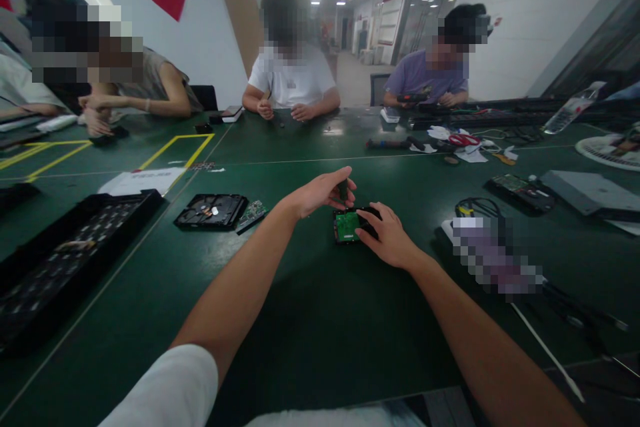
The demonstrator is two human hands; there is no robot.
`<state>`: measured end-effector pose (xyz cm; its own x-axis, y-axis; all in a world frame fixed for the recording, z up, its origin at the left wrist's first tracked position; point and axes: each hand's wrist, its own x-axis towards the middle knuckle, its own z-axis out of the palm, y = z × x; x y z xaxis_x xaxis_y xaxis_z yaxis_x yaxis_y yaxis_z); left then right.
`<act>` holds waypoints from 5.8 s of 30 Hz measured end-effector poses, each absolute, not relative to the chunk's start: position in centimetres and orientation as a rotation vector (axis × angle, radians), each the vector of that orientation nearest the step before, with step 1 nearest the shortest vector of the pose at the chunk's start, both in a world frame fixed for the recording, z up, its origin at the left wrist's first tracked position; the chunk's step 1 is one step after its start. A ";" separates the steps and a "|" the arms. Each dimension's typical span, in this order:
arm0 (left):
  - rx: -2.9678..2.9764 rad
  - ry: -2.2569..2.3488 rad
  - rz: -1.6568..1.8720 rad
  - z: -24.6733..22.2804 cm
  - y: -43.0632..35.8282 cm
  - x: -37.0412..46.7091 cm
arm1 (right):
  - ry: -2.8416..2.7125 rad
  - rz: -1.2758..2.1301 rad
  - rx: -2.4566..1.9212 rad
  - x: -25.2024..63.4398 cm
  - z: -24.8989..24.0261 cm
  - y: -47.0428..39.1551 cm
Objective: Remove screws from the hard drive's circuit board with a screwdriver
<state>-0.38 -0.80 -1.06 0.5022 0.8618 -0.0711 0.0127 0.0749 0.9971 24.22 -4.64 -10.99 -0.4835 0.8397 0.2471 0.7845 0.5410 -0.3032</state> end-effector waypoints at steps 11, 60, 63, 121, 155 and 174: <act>1.503 0.953 0.720 0.3 -1.9 -0.5 | -2.414 0.220 -1.353 24.0 -10.5 -4.9; 1.498 0.919 0.616 0.4 -1.4 -1.6 | -2.410 0.259 -1.366 24.1 -10.6 -4.9; 1.524 0.907 0.598 0.6 -1.5 -1.7 | -2.415 0.267 -1.376 24.1 -10.3 -5.0; 1.634 0.861 0.862 -0.5 -1.6 0.6 | -2.403 0.245 -1.368 24.1 -10.7 -4.9; 1.663 0.842 0.952 -0.9 -1.2 0.6 | -2.415 0.251 -1.378 24.1 -10.5 -4.9; 1.353 0.755 0.960 -0.4 -1.7 0.7 | -2.411 0.246 -1.364 24.1 -10.8 -4.7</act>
<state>0.72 -1.70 -0.40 0.4387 0.8944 0.0872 -0.1261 -0.0348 0.9914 24.14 -4.66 -10.82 -0.4701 0.8543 0.2218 0.7920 0.5192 -0.3213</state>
